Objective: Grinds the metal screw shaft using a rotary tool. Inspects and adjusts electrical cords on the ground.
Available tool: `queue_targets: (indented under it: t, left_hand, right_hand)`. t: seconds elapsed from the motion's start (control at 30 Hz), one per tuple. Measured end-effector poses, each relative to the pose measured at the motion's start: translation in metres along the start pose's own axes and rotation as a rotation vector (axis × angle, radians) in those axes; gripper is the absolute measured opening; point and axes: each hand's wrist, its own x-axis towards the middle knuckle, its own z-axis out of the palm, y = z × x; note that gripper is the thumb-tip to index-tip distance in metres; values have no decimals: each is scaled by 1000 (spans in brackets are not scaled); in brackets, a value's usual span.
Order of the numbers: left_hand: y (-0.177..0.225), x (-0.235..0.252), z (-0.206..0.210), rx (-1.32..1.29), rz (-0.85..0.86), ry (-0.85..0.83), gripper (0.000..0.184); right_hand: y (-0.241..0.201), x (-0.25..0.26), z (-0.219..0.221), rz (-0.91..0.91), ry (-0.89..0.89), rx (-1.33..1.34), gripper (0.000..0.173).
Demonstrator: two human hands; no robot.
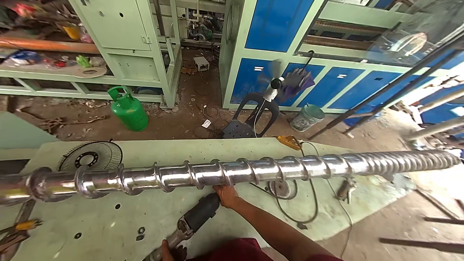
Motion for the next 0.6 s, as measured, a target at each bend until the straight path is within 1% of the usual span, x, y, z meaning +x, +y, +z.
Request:
queue_targets:
  t: [0.07,0.17,0.2,0.27,0.33,0.37,0.47,0.6]
  left_hand:
    - [5,-8,-1,-27,-33,-13,76]
    - [12,-10,0,-42,-72,-19,72]
    - [15,-8,-1,-40,-88,-42,71]
    - [21,-11,1,-30,-121,-82,70]
    - [26,-19,1,-44,-147,-89,68]
    - [30,-23,2,-59,-159,-84,66]
    - [34,-27,-2,-110,-198,-67,64]
    - [29,-19,-5,-171,-188,-13,67]
  right_hand:
    - [-5,-9,0,21,49,-3,91]
    - [-9,-19,4,39,126,-9,98]
    - [-9,-24,6,58,172,0,97]
    - [-4,-34,15,79,312,52,89]
    - [4,-43,31,49,471,108,82]
    - [8,-47,36,29,507,123,79]
    - [12,-71,48,-30,499,178,72]
    - [15,-101,71,-44,484,235,71]
